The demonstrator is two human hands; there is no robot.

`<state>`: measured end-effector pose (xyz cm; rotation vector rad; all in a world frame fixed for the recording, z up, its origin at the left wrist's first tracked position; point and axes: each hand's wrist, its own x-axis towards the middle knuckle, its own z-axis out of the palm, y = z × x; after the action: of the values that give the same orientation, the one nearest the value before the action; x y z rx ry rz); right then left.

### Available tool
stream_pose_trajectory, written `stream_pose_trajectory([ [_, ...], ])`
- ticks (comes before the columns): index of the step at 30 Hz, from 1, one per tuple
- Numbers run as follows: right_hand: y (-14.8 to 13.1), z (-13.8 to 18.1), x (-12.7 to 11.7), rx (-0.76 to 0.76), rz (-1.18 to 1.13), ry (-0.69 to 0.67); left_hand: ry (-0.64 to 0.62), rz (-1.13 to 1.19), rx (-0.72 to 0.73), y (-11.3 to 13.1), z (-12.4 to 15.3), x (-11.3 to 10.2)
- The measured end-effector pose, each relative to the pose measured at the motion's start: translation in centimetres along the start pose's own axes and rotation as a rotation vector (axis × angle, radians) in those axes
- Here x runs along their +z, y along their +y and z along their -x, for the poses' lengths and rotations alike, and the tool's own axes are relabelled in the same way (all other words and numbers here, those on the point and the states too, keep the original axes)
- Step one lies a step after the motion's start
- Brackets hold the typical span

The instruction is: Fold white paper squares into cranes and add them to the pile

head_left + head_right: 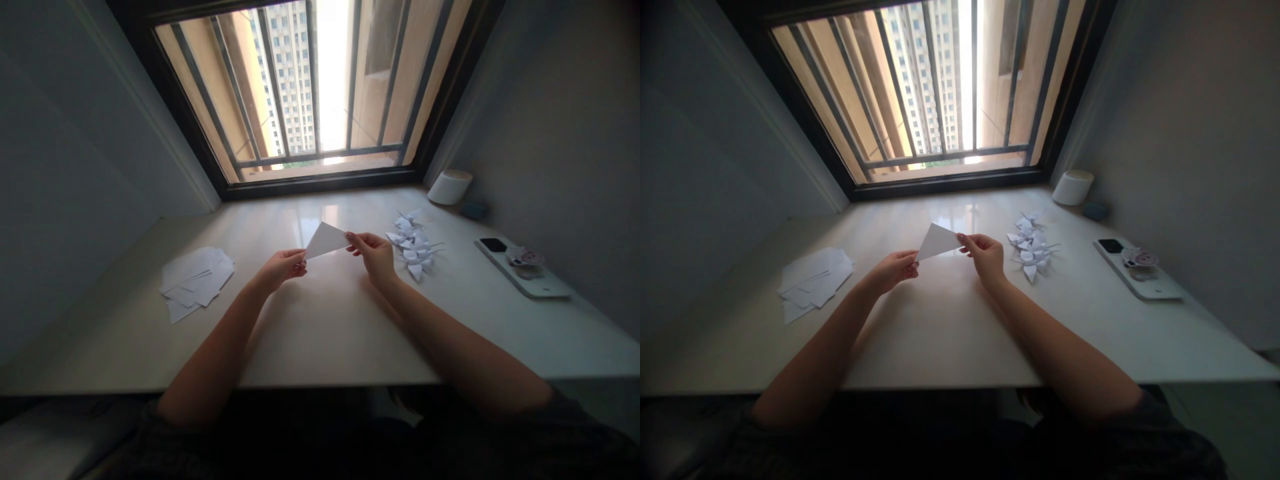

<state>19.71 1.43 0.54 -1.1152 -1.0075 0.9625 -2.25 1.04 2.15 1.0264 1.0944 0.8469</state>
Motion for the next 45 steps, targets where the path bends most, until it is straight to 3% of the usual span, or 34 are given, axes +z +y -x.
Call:
stream_pose_trajectory([
  [2,0.1,-0.1,0.0,-0.009,0.006,0.023,-0.03,-0.086,0.005,0.0,0.1,0.3],
  [5,0.0,0.0,0.0,-0.041,0.015,0.019,0.036,-0.175,0.105,0.0,0.1,0.8],
  [8,-0.2,0.5,0.3,-0.076,0.032,-0.049,0.105,-0.133,0.211,0.1,0.2,1.3],
  [16,0.1,1.4,0.9,-0.108,0.054,-0.136,0.171,-0.027,0.32,-0.6,0.4,2.5],
  [22,0.1,1.7,0.7,-0.238,0.133,-0.238,0.259,-0.012,0.503,-1.7,0.1,3.5],
  [27,0.1,2.3,0.7,-0.339,0.242,-0.281,0.246,-0.091,0.534,-2.0,0.4,4.0],
  [45,0.5,2.3,0.9,-0.398,0.256,-0.251,0.277,-0.267,0.625,-2.3,0.5,3.8],
])
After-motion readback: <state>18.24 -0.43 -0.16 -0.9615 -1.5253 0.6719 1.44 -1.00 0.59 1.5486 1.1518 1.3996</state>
